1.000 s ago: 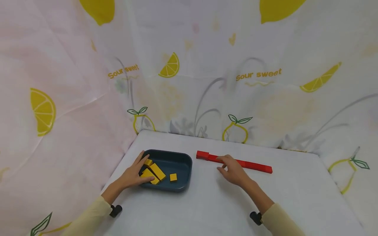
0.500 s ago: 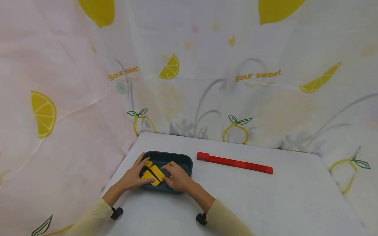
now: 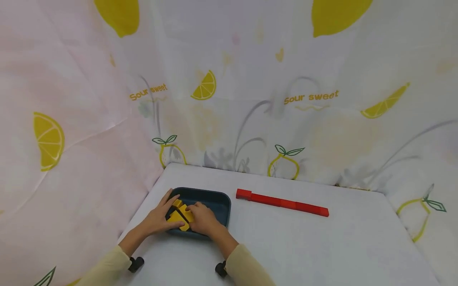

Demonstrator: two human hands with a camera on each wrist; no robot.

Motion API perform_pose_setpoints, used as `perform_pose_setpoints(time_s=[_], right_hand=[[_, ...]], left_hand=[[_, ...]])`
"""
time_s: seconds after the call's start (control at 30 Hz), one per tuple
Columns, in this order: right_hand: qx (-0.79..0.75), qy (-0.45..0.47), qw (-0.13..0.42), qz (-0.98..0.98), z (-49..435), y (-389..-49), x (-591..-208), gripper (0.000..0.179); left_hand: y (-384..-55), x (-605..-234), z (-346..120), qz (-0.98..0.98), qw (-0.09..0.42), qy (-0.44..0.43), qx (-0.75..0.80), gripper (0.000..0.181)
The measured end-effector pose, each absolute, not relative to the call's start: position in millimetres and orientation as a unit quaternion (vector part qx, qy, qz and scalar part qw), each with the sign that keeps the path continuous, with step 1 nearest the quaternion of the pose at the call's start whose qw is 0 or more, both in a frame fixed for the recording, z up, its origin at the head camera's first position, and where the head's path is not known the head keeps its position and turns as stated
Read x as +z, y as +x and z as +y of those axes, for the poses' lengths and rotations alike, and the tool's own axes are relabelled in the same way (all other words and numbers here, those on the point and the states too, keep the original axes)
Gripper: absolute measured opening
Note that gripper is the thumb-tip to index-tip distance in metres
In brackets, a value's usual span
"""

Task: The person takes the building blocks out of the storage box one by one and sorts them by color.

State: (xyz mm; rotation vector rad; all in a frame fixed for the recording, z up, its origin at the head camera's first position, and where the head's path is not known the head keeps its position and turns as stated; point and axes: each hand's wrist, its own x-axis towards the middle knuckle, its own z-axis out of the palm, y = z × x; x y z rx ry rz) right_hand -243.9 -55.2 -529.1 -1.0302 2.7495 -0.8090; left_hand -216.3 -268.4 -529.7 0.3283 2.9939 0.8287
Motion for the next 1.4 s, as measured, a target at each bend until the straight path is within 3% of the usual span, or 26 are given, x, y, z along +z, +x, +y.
perform_pose_setpoints(time_s=[0.43, 0.63, 0.87, 1.4], right_hand=[[-0.139, -0.308, 0.027, 0.941, -73.3, -255.7, -523.7, 0.047], [-0.199, -0.273, 0.027, 0.941, -68.4, -254.6, -525.2, 0.035], [-0.308, -0.234, 0.024, 0.922, -62.5, -249.2, -525.8, 0.032], [-0.273, -0.256, 0.027, 0.927, -62.3, -242.9, -531.4, 0.038]], left_hand=[[-222.6, -525.4, -272.1, 0.954, -0.021, 0.117, 0.274, 0.101], [-220.4, -527.8, -269.1, 0.952, -0.017, 0.112, 0.283, 0.103], [-217.5, -531.1, -266.8, 0.954, -0.008, 0.107, 0.281, 0.105], [-212.3, -533.7, -266.9, 0.955, -0.01, 0.105, 0.276, 0.099]])
